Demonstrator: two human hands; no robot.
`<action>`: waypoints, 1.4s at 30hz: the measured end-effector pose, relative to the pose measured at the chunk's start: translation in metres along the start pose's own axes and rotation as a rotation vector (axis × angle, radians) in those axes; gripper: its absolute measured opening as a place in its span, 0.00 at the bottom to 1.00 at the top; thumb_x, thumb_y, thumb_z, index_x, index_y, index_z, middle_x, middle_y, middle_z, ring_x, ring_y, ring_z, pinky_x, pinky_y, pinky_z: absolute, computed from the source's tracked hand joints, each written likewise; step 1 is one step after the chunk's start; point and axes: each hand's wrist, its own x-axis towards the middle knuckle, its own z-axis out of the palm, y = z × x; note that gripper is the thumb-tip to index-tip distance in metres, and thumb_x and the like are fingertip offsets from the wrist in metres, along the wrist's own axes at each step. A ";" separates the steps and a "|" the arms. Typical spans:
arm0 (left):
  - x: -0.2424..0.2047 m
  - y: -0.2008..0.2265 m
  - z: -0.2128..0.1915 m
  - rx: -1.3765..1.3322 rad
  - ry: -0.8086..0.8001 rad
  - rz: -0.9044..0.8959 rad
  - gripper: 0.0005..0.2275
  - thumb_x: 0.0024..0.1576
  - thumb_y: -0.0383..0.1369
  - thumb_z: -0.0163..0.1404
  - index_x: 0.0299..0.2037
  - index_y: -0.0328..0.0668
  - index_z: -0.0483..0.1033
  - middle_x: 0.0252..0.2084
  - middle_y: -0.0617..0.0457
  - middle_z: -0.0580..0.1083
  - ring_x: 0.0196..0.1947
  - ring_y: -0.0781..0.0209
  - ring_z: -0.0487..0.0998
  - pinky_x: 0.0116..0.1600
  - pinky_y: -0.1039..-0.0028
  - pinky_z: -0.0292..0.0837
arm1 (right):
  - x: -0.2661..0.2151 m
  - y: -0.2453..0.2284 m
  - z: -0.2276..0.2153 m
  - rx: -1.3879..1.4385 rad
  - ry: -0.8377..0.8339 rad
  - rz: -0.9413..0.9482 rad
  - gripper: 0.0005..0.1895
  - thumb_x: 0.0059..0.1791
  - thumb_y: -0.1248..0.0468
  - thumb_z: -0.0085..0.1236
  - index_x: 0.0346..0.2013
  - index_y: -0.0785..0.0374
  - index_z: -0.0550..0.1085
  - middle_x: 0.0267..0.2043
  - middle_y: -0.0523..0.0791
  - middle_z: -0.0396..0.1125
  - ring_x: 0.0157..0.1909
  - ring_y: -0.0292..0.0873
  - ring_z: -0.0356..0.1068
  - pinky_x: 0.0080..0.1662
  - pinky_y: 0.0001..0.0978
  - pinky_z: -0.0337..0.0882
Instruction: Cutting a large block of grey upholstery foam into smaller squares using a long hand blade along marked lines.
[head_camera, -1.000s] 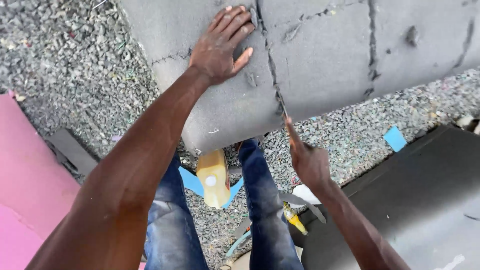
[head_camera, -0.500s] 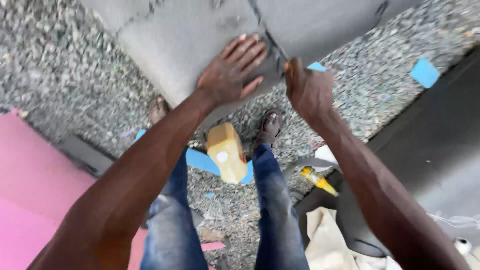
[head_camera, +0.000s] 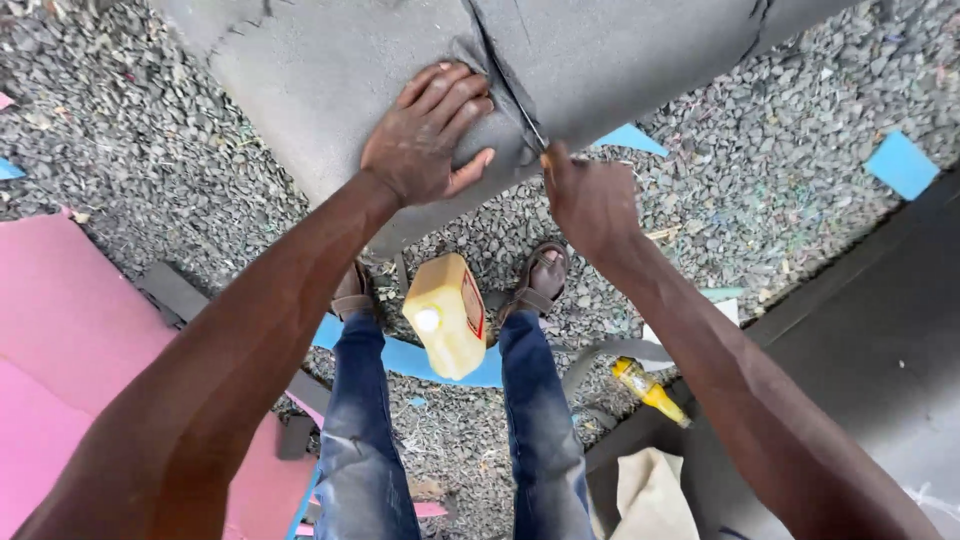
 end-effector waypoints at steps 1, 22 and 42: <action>0.000 0.005 0.006 -0.028 -0.061 -0.013 0.31 0.71 0.57 0.32 0.67 0.37 0.69 0.69 0.39 0.67 0.71 0.43 0.63 0.74 0.52 0.49 | 0.000 0.001 0.002 -0.137 -0.156 0.073 0.18 0.64 0.48 0.33 0.56 0.55 0.64 0.12 0.32 0.55 0.12 0.34 0.47 0.18 0.28 0.47; 0.002 0.008 -0.014 -0.065 0.211 0.077 0.19 0.70 0.46 0.47 0.55 0.35 0.71 0.59 0.42 0.68 0.62 0.42 0.66 0.66 0.52 0.60 | -0.045 0.012 0.058 0.106 0.006 0.130 0.14 0.63 0.54 0.37 0.54 0.58 0.68 0.12 0.31 0.47 0.10 0.33 0.44 0.12 0.29 0.50; 0.191 0.042 0.047 0.171 -0.513 0.135 0.15 0.53 0.30 0.62 0.16 0.44 0.71 0.12 0.61 0.63 0.14 0.69 0.60 0.20 0.72 0.65 | -0.258 0.014 0.109 0.608 -0.126 0.596 0.19 0.59 0.52 0.35 0.46 0.53 0.76 0.19 0.42 0.73 0.14 0.41 0.66 0.19 0.35 0.62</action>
